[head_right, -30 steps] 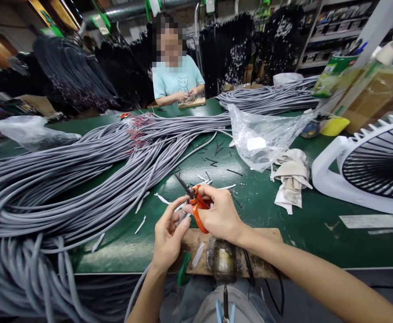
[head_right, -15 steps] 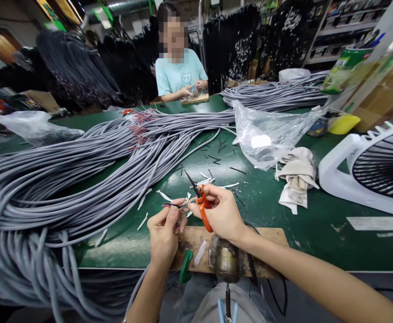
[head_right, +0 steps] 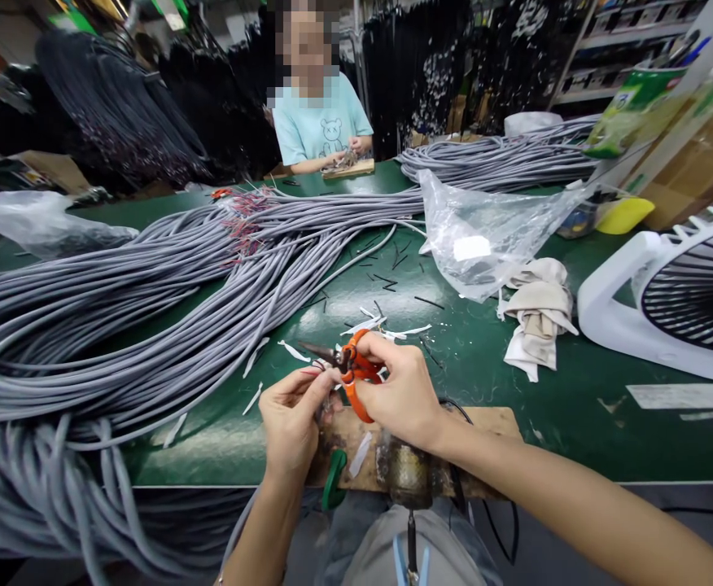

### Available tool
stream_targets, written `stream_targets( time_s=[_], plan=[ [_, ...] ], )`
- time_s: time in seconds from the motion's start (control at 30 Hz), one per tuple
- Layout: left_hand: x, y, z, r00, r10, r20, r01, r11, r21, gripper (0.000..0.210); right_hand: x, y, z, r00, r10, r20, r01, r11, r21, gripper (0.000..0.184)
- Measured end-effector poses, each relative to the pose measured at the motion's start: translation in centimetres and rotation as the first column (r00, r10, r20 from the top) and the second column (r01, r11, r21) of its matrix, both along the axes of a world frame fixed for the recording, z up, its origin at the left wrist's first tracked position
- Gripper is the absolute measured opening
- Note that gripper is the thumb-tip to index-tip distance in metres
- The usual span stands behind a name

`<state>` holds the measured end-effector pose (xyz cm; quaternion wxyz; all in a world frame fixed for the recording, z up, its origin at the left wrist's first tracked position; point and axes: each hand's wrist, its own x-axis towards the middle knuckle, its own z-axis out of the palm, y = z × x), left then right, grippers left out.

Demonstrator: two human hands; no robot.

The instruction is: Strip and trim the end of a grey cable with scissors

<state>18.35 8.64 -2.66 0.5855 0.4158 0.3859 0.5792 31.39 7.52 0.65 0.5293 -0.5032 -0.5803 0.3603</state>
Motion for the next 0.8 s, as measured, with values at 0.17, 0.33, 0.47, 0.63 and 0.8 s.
stream_targets(
  time_s=[0.17,0.33,0.47,0.63,0.8],
  plan=[
    [-0.4,-0.3,0.0,0.980,-0.152,0.130,0.143,0.987,0.078,0.010,-0.1,0.4,-0.1,0.985,0.039,-0.167,-0.049,0.997,-0.057,0.024],
    [-0.8,-0.3,0.5,0.944,-0.239,0.229,0.220,0.970,0.108,0.013,0.2,0.3,-0.8,0.984,0.103,0.144,-0.105,0.994,0.005,0.013],
    [-0.9,-0.4,0.2,0.974,-0.121,0.192,0.086,0.979,0.183,0.016,1.1,-0.1,-0.6,0.918,0.039,0.395,-0.082,0.992,0.093,0.018],
    [-0.9,-0.7,-0.7,0.997,0.079,0.021,-0.081,0.904,0.420,0.018,2.0,-0.3,-0.3,0.817,-0.019,0.576,-0.121,0.972,0.203,0.022],
    [-0.9,-1.0,-1.1,0.936,0.274,-0.221,-0.113,0.828,0.550,0.017,1.8,-0.5,-0.6,0.717,0.042,0.696,-0.190,0.972,0.137,0.014]
  ],
)
